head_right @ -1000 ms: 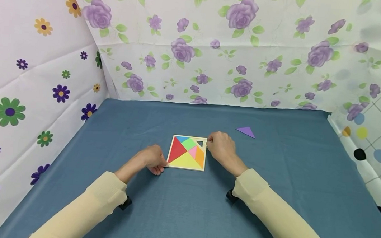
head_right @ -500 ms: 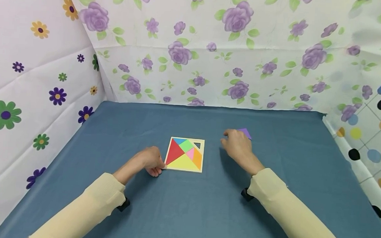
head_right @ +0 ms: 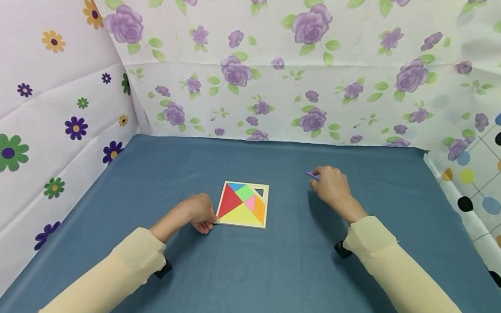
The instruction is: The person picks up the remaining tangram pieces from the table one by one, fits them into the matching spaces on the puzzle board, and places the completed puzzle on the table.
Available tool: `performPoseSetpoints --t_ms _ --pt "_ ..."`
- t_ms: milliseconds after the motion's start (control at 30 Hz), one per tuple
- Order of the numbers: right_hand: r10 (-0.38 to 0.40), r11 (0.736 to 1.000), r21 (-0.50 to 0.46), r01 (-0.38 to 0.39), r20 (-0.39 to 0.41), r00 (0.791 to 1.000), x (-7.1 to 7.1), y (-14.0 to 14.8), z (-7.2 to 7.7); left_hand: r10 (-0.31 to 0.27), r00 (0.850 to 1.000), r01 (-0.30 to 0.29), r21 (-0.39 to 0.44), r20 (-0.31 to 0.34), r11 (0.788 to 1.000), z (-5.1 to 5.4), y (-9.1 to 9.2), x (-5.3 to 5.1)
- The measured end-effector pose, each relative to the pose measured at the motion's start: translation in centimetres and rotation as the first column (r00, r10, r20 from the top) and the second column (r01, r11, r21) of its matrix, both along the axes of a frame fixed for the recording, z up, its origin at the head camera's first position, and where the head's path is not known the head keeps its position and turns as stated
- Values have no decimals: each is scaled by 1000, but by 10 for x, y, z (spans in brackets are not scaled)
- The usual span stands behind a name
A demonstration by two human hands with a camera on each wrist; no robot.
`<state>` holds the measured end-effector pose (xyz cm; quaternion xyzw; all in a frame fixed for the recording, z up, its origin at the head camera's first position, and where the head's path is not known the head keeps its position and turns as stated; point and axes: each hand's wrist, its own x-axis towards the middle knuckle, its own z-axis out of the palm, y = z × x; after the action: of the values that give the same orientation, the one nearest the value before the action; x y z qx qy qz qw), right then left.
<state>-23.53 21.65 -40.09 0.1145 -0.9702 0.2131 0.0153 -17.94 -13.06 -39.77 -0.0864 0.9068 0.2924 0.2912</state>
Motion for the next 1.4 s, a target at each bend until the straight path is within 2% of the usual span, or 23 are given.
performPoseSetpoints --t_ms 300,667,933,1033,1233,1400 --pt "-24 1000 -4 24 36 999 -14 22 -5 41 999 -41 -9 5 999 -1 3 -2" --pt "-7 1000 -6 8 70 997 -33 39 -9 50 999 -50 -2 -12 999 -1 4 -2" --pt "22 1000 -21 -20 85 996 -48 43 -20 61 998 -61 4 -22 998 -2 5 -2" --pt "25 1000 -20 -24 80 996 -51 42 -23 66 998 -66 2 -23 998 -2 5 -2" --pt "39 999 -11 -38 83 996 -55 40 -26 34 999 -35 -44 -40 998 0 6 -2" --pt "54 999 -4 -54 96 994 -58 37 -27 53 998 -55 -54 -47 997 -1 8 -3"
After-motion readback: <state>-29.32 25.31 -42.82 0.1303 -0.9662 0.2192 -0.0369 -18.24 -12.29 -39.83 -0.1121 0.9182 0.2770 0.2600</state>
